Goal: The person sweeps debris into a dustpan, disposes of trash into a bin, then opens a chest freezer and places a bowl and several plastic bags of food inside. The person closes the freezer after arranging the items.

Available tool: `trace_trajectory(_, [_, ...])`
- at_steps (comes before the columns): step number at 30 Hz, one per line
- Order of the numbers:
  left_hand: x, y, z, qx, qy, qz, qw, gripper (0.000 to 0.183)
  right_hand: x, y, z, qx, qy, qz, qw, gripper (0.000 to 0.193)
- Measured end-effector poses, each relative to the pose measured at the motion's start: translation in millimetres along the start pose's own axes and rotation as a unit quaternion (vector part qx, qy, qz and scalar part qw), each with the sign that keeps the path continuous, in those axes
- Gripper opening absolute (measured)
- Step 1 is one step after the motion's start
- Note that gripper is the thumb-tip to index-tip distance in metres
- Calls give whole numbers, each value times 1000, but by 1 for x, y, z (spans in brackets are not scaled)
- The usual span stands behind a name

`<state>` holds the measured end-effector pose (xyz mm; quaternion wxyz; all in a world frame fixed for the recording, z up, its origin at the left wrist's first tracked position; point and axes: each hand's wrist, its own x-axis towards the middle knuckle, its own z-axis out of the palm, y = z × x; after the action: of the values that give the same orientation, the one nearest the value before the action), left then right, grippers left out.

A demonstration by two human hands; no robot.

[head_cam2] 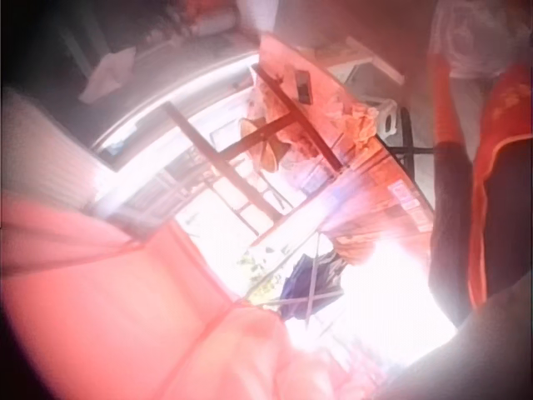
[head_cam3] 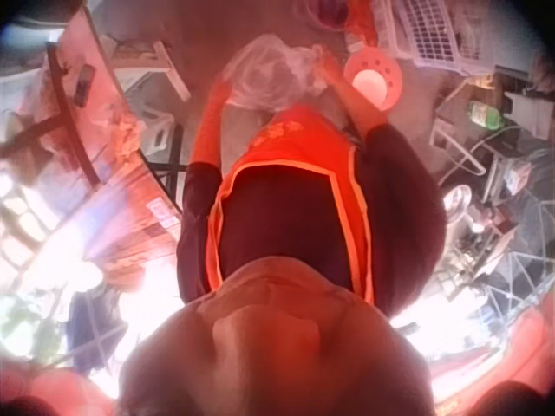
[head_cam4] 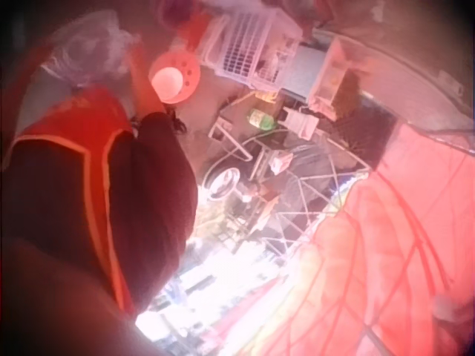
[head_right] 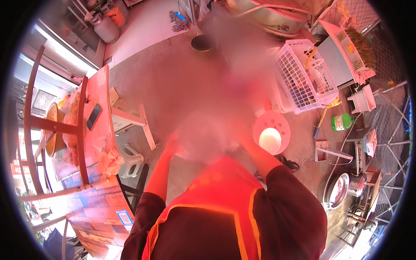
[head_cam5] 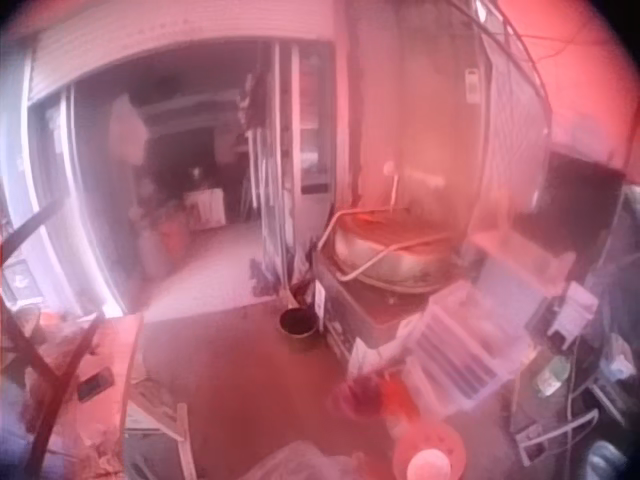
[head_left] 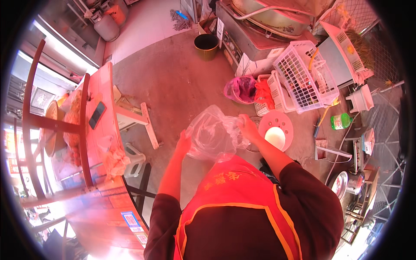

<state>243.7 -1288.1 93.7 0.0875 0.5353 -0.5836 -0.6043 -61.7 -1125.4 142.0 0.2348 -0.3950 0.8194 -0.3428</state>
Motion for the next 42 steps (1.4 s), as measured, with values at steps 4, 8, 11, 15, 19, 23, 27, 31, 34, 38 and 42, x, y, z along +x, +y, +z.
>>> trace_trajectory(4, [76,78,-15,-113,-125,-22,985,50,56,-79,-1,59,-29,86,994,45])
trace_trajectory(8, [169,133,-33,-79,-170,-27,982,49,143,-85,22,182,11,97,978,52])
trace_trajectory(11, [255,145,-51,-45,-146,-25,988,49,230,-74,60,212,23,83,974,53])
trace_trajectory(15, [337,200,-66,-64,-105,-53,991,53,334,-68,84,210,-15,137,968,53])
trace_trajectory(19, [412,277,-79,-36,-116,-79,989,58,423,-115,76,235,7,192,953,54])
trace_trajectory(23, [516,283,-78,-124,-146,-71,979,62,507,-123,81,229,19,180,957,53])
trace_trajectory(27, [623,314,-71,-82,-168,-88,978,62,593,-121,94,200,44,192,960,53])
trace_trajectory(31, [707,349,-62,-55,-229,-72,969,60,677,-115,112,165,85,247,951,51])
trace_trajectory(34, [760,396,-60,107,-242,-20,964,58,713,-37,158,18,170,117,978,51])
trace_trajectory(38, [858,307,-38,282,-169,125,936,56,770,-49,184,58,100,191,975,56])
trace_trajectory(42, [901,317,-28,261,-224,27,939,53,802,-26,221,9,73,284,956,56])
